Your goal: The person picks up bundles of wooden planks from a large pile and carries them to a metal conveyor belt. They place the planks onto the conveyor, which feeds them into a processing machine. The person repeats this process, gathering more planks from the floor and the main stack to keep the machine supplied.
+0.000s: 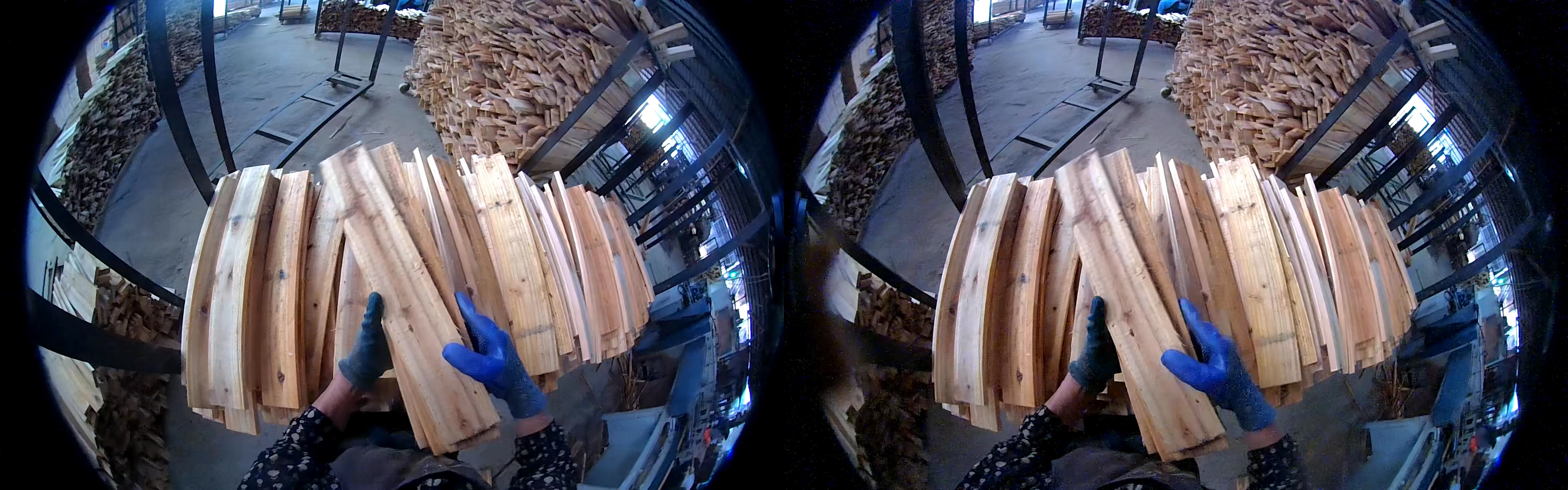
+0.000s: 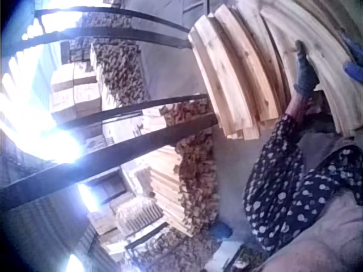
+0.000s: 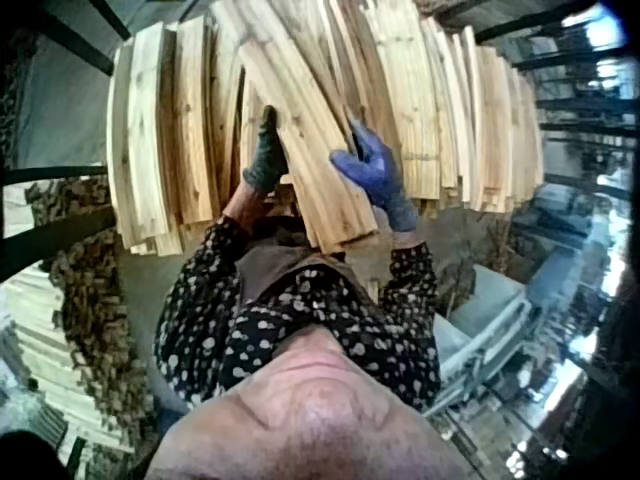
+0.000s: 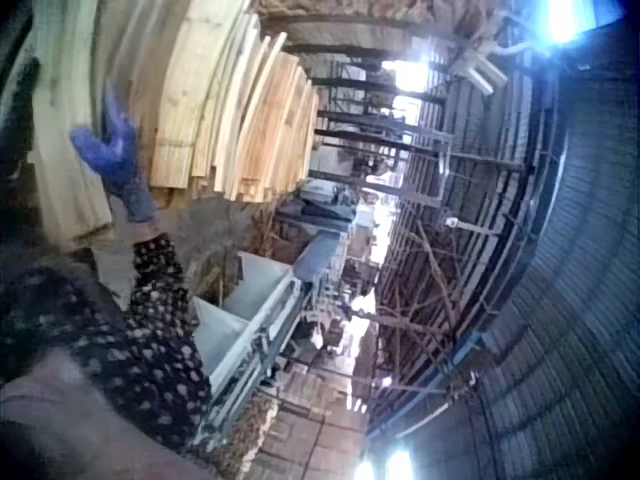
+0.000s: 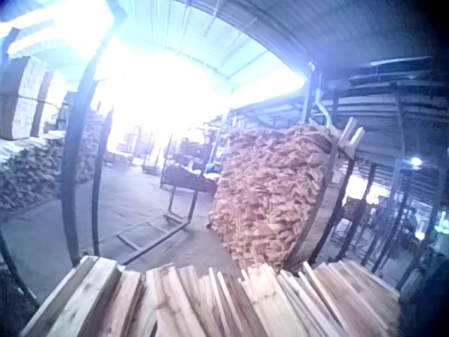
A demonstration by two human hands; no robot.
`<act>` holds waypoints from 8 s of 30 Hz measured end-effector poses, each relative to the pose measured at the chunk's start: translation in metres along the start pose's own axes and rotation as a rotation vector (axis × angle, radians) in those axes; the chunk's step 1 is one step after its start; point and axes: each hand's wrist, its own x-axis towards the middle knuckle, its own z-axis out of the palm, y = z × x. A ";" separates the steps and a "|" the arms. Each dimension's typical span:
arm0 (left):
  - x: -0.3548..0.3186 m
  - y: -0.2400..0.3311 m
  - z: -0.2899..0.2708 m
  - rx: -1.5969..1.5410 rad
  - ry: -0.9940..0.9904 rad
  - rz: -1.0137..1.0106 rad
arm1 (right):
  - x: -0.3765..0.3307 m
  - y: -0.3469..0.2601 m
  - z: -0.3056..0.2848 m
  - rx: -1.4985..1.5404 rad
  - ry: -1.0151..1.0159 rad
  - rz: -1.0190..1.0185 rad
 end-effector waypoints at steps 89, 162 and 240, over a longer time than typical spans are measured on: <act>0.033 0.021 -0.077 -0.088 -0.018 -0.035 | 0.093 0.078 0.017 -0.128 0.361 -0.006; 0.025 0.015 -0.092 0.186 0.118 0.056 | 0.060 0.127 -0.119 -0.622 0.468 0.215; -0.003 0.112 0.152 1.239 -0.551 0.486 | -0.021 0.067 0.010 0.624 0.286 -0.062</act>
